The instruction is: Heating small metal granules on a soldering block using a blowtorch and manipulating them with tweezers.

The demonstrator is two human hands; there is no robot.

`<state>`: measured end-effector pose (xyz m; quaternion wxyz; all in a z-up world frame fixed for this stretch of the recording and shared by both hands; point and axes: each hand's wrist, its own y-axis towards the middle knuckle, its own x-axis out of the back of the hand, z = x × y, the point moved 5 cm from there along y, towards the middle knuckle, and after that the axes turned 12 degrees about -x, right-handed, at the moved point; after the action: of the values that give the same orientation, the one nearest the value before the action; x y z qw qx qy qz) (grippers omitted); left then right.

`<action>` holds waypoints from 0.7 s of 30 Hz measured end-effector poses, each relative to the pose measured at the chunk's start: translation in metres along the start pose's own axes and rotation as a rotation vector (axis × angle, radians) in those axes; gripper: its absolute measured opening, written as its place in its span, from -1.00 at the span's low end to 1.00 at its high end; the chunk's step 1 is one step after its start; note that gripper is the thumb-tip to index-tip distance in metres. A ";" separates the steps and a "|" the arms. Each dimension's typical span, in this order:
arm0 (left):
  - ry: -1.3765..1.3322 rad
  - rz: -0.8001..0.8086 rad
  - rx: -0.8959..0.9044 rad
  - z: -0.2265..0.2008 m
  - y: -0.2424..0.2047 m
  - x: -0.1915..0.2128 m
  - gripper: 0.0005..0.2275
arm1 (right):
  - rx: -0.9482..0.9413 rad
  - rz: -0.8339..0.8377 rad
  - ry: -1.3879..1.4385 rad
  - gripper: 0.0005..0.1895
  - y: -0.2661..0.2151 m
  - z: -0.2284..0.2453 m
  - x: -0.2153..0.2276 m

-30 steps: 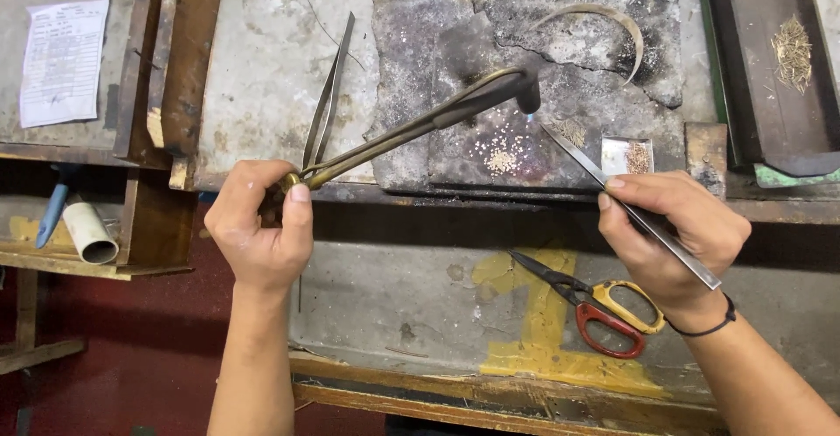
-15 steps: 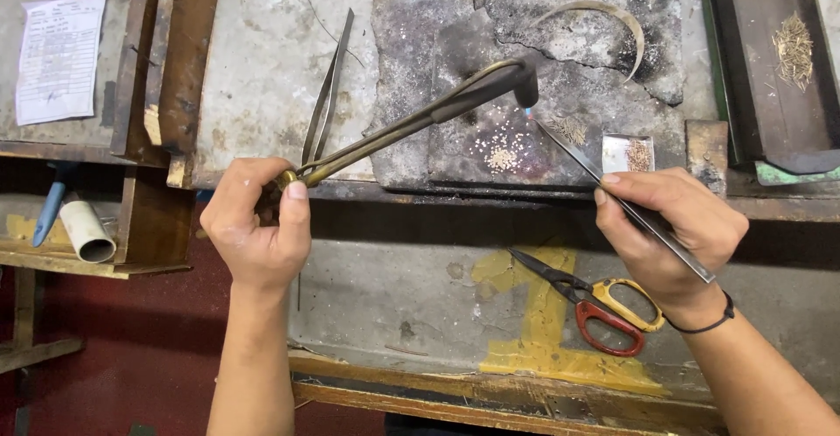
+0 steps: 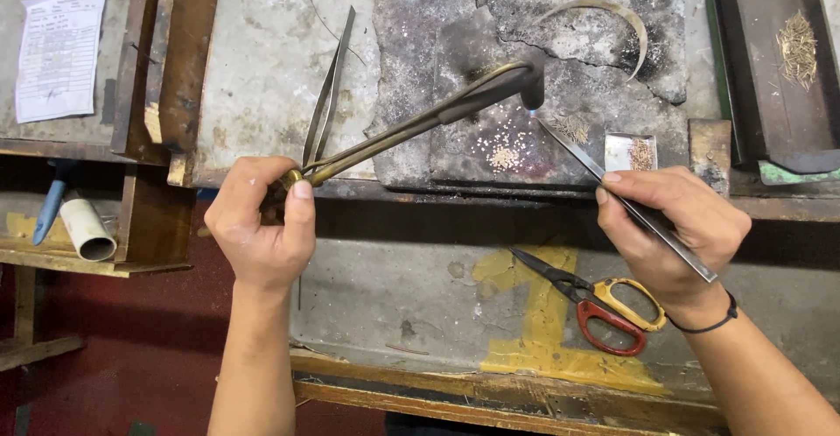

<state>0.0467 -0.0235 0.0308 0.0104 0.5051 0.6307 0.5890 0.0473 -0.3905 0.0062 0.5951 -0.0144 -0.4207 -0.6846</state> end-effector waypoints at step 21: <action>0.034 -0.113 0.021 0.004 -0.005 0.011 -0.76 | -0.017 -0.025 0.033 -0.91 -0.003 0.000 0.006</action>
<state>0.0406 -0.0126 0.0324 0.0275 0.4587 0.6646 0.5892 0.0433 -0.3957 0.0082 0.5932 -0.0031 -0.4052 -0.6956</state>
